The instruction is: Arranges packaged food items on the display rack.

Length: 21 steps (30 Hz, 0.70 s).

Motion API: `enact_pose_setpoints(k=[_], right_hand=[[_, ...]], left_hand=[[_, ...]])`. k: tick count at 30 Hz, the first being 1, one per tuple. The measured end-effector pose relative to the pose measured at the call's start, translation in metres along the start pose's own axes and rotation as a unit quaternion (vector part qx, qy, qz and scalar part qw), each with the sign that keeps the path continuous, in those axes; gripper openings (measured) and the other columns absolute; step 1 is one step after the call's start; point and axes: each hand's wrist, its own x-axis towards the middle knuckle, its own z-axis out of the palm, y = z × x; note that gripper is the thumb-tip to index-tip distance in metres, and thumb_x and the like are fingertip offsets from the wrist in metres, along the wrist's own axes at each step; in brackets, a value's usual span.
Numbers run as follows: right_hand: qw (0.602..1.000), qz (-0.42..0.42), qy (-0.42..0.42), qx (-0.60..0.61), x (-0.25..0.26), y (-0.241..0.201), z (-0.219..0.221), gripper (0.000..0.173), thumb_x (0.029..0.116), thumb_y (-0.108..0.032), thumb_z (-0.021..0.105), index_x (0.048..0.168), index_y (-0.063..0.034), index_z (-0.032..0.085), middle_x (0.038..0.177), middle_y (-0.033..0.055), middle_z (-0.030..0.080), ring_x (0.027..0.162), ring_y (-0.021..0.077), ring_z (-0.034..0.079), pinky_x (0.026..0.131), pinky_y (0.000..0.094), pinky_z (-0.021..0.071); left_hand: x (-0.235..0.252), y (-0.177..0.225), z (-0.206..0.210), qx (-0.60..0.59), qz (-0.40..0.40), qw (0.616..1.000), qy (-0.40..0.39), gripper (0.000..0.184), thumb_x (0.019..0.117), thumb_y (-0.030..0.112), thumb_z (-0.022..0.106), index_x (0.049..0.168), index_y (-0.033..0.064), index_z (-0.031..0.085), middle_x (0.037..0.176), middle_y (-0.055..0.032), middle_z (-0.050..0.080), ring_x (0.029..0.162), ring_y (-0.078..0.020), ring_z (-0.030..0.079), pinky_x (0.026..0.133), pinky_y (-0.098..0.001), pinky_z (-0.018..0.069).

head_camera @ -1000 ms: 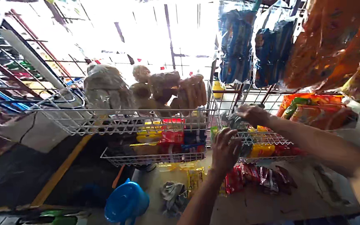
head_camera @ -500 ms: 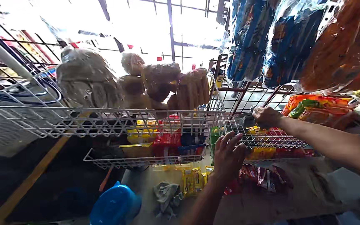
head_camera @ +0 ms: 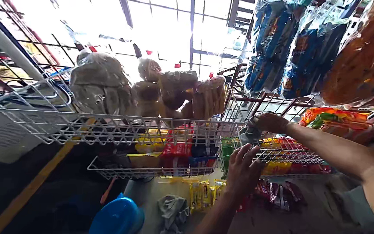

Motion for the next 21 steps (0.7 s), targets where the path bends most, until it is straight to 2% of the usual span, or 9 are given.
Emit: enact_pose_setpoints(k=[3, 6, 7, 9, 11, 14, 17, 19, 21], right_hand=[[0.994, 0.045, -0.061, 0.072, -0.018, -0.006, -0.005, 0.024, 0.0887, 0.01, 0.061, 0.108, 0.0022, 0.072, 0.107, 0.0228, 0.071, 0.095, 0.0403, 0.071, 0.074, 0.0523, 0.0577], [0.932, 0.169, -0.286, 0.143, -0.021, -0.009, -0.043, 0.023, 0.094, 0.013, 0.051, 0.11, 0.0112, 0.067, 0.116, 0.0318, 0.065, 0.113, 0.0499, 0.062, 0.089, 0.06, 0.0511], [0.918, 0.209, -0.302, 0.148, -0.018, -0.015, -0.058, 0.024, 0.0944, 0.014, 0.05, 0.112, 0.012, 0.066, 0.119, 0.0326, 0.064, 0.117, 0.0502, 0.06, 0.092, 0.0602, 0.0495], [0.952, 0.234, -0.163, 0.113, -0.016, -0.023, -0.081, 0.024, 0.0906, 0.013, 0.056, 0.11, 0.009, 0.07, 0.112, 0.0318, 0.066, 0.107, 0.0495, 0.066, 0.084, 0.0587, 0.0556], [0.968, 0.234, -0.055, 0.069, -0.003, -0.022, -0.084, 0.034, 0.0902, 0.008, 0.061, 0.123, 0.0051, 0.069, 0.113, 0.0313, 0.066, 0.1, 0.0478, 0.068, 0.081, 0.0558, 0.0581], [0.939, 0.266, -0.19, 0.105, 0.016, -0.012, -0.061, 0.044, 0.0991, -0.001, 0.055, 0.143, 0.0035, 0.053, 0.138, 0.0314, 0.056, 0.125, 0.0487, 0.057, 0.104, 0.0605, 0.0451], [0.969, 0.18, -0.158, 0.058, -0.003, 0.0, -0.036, 0.038, 0.0949, 0.005, 0.058, 0.132, 0.0042, 0.063, 0.128, 0.0291, 0.064, 0.112, 0.0475, 0.064, 0.09, 0.0603, 0.0518], [0.986, 0.134, -0.098, 0.026, -0.026, 0.004, -0.033, 0.023, 0.0894, 0.009, 0.063, 0.11, 0.0036, 0.072, 0.12, 0.0242, 0.069, 0.104, 0.0428, 0.068, 0.082, 0.0555, 0.0566], [0.983, 0.152, -0.102, 0.024, -0.043, 0.002, -0.041, 0.02, 0.0876, 0.013, 0.062, 0.102, 0.003, 0.073, 0.117, 0.0218, 0.07, 0.102, 0.0415, 0.069, 0.081, 0.0534, 0.058]], left_hand=[[-0.003, 0.0, -0.001, 0.0, 0.007, 1.0, -0.006, 0.017, 0.0997, 0.024, 0.06, 0.09, 0.0172, 0.072, 0.128, -0.0049, 0.071, 0.128, -0.0248, 0.06, 0.11, -0.0405, 0.0429], [-0.002, 0.001, -0.004, -0.013, 0.005, 1.0, -0.011, 0.017, 0.0979, 0.022, 0.062, 0.089, 0.0146, 0.074, 0.129, -0.0062, 0.071, 0.128, -0.0275, 0.061, 0.108, -0.0438, 0.045], [-0.002, 0.002, -0.003, -0.017, 0.004, 1.0, -0.01, 0.017, 0.0969, 0.022, 0.063, 0.088, 0.014, 0.075, 0.129, -0.0067, 0.071, 0.127, -0.0286, 0.061, 0.107, -0.0452, 0.0457], [-0.001, 0.001, 0.0, -0.017, 0.003, 1.0, -0.005, 0.017, 0.0964, 0.023, 0.063, 0.088, 0.0145, 0.076, 0.128, -0.0067, 0.071, 0.127, -0.0294, 0.061, 0.107, -0.0461, 0.0453], [-0.001, 0.001, 0.001, -0.016, 0.003, 1.0, -0.001, 0.017, 0.0966, 0.024, 0.063, 0.089, 0.0156, 0.076, 0.128, -0.0064, 0.071, 0.128, -0.0292, 0.06, 0.108, -0.0458, 0.0441], [-0.002, 0.001, 0.0, -0.017, 0.003, 1.0, -0.01, 0.018, 0.0966, 0.025, 0.063, 0.088, 0.0156, 0.075, 0.13, -0.0064, 0.07, 0.13, -0.0284, 0.059, 0.109, -0.0446, 0.0429], [-0.003, 0.0, -0.001, -0.01, 0.008, 1.0, -0.019, 0.016, 0.0972, 0.024, 0.063, 0.088, 0.0157, 0.074, 0.134, -0.0059, 0.068, 0.133, -0.0278, 0.057, 0.111, -0.0432, 0.0422], [-0.005, -0.002, -0.001, -0.005, 0.013, 1.0, -0.019, 0.014, 0.0972, 0.023, 0.063, 0.089, 0.0167, 0.073, 0.133, -0.0055, 0.068, 0.133, -0.0271, 0.057, 0.111, -0.0421, 0.0421], [-0.005, -0.003, -0.002, -0.004, 0.012, 1.0, -0.02, 0.015, 0.0985, 0.023, 0.062, 0.09, 0.0169, 0.072, 0.133, -0.0053, 0.068, 0.133, -0.0265, 0.056, 0.112, -0.0417, 0.0415]])
